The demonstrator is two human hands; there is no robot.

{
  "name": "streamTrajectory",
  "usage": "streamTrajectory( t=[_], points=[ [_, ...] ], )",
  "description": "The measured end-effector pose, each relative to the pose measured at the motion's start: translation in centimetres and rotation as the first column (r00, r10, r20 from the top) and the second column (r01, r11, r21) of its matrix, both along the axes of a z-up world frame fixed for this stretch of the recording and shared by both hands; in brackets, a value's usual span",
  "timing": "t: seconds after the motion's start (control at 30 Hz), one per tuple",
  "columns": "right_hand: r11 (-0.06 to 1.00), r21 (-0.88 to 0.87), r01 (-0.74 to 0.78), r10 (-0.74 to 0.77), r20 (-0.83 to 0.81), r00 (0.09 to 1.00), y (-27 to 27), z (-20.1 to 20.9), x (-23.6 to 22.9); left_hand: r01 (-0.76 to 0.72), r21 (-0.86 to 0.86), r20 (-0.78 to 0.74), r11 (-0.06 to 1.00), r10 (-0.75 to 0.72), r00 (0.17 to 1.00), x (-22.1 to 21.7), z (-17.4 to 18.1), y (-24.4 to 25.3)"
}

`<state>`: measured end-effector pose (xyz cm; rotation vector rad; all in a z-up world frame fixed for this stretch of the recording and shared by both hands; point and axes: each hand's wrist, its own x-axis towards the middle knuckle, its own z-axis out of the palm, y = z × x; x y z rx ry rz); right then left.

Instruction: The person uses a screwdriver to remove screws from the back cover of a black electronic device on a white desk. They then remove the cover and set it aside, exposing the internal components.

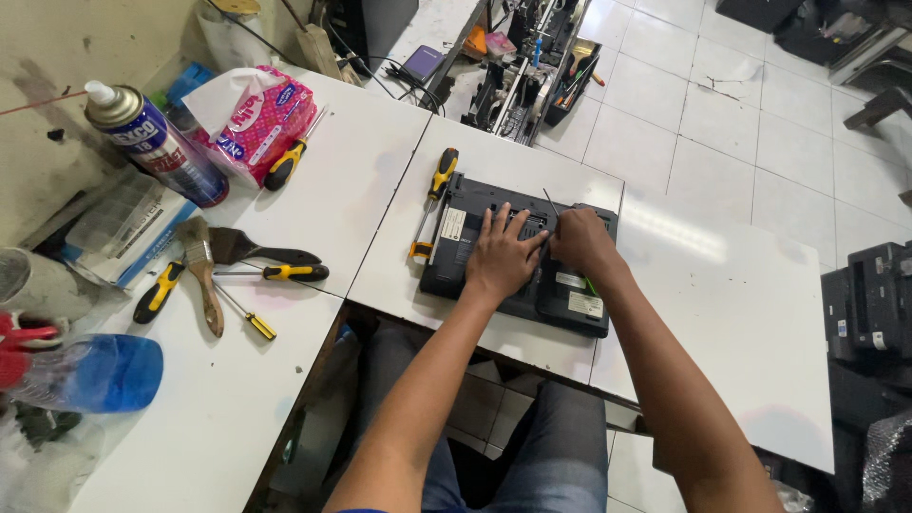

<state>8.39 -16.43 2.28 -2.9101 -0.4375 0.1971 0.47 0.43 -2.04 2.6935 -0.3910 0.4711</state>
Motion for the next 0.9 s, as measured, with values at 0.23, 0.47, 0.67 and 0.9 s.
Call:
streamTrajectory(
  t=[0.23, 0.47, 0.67, 0.9],
  points=[
    [0.986, 0.131, -0.105, 0.092, 0.100, 0.991, -1.7, 5.0, -3.2, -0.010, -0.011, 0.006, 1.000, 0.010, 1.000, -0.3, 0.4, 0.1],
    [0.980, -0.028, 0.199, -0.201, -0.204, 0.958, -4.3, 4.6, -7.2, 0.022, 0.001, -0.032, 1.000, -0.022, 0.999, -0.5, 0.9, 0.2],
    [0.949, 0.248, 0.193, -0.202, 0.012, 0.979, -7.1, 5.0, -7.2, 0.018, 0.011, -0.036, 1.000, -0.017, 0.999, -0.6, 1.0, 0.3],
    [0.946, 0.325, -0.020, -0.090, 0.319, 0.943, -9.1, 9.6, -8.4, 0.016, 0.020, -0.034, 1.000, -0.015, 0.999, -0.6, 0.7, 0.2]
  ],
)
